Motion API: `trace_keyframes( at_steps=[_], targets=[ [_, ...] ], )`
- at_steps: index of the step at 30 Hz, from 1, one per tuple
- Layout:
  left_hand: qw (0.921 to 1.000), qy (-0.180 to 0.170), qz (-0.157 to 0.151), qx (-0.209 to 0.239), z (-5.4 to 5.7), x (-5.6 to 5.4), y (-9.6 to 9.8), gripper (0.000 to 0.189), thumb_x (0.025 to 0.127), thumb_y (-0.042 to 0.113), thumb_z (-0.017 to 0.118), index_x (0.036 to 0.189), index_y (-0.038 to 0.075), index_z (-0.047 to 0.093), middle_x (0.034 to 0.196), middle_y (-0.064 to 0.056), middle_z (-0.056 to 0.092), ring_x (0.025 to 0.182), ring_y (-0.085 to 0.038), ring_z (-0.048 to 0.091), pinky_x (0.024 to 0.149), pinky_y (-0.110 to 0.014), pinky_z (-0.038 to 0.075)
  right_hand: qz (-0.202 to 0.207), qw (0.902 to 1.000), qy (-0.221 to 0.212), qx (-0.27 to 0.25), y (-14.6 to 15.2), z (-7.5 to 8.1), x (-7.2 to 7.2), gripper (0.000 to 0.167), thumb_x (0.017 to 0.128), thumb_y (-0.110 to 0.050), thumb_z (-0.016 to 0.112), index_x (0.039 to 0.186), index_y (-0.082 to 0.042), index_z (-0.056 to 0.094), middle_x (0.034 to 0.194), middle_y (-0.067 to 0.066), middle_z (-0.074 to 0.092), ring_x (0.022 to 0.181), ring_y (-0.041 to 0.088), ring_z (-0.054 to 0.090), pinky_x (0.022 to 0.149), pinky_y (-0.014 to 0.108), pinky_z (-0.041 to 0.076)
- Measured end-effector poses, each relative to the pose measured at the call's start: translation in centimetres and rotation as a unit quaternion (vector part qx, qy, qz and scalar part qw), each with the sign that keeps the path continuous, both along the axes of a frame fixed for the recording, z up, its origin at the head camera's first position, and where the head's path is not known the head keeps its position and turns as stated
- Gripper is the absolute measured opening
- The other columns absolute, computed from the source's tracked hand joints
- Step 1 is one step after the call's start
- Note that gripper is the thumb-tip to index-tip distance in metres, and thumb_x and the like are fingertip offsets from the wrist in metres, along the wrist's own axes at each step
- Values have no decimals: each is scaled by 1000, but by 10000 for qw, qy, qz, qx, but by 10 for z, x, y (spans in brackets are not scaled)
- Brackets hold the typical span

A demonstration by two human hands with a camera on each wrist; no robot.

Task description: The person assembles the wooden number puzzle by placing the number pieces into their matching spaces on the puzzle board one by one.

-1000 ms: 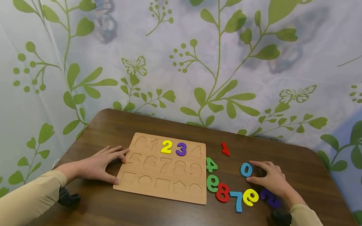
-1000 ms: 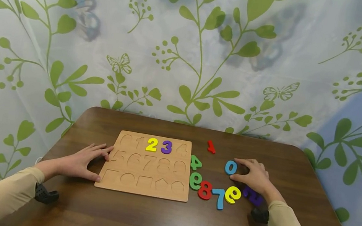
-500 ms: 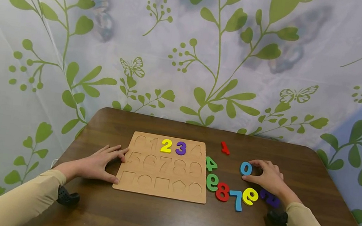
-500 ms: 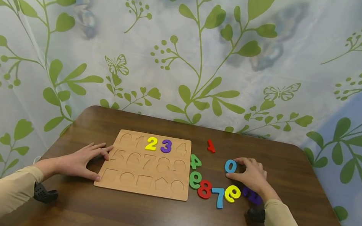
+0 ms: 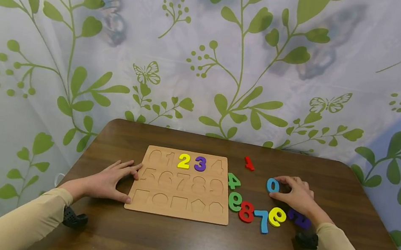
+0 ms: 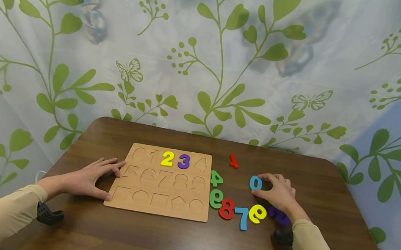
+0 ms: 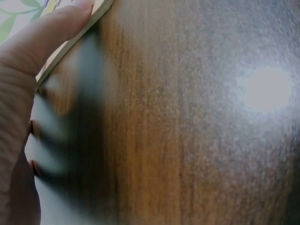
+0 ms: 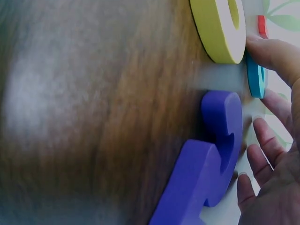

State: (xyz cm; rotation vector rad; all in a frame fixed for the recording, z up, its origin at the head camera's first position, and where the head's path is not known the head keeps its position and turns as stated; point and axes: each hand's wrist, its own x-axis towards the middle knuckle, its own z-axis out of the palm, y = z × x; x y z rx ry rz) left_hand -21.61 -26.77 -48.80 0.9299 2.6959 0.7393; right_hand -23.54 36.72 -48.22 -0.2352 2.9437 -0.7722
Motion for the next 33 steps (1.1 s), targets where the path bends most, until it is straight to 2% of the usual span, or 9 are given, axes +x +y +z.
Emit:
trace_keyframes(
  at_steps=[8, 25, 33],
  targets=[
    [9999, 82, -49, 66, -1, -2, 1, 60, 78, 58, 83, 118, 23, 56, 164, -15, 33, 150, -48, 20, 116, -71, 4, 110, 9994, -157, -277, 6, -1, 1, 77, 87, -55, 76, 148, -15, 53, 143, 22, 46, 125, 49, 29, 88, 65, 25],
    [10000, 81, -38, -9, -3, -3, -2, 62, 78, 62, 82, 118, 24, 55, 165, -12, 32, 152, -46, 18, 117, -70, 3, 125, 9992, -161, -337, 7, -5, 0, 73, 87, -55, 77, 145, -17, 56, 140, 20, 46, 124, 48, 29, 89, 67, 23],
    [9999, 89, -65, 92, -4, -4, 0, 60, 78, 59, 83, 118, 24, 55, 164, -14, 33, 151, -48, 19, 116, -71, 2, 81, 9992, -127, -359, 8, -8, 0, 73, 86, -56, 77, 144, -17, 57, 140, 20, 46, 123, 47, 29, 88, 65, 23]
  ],
)
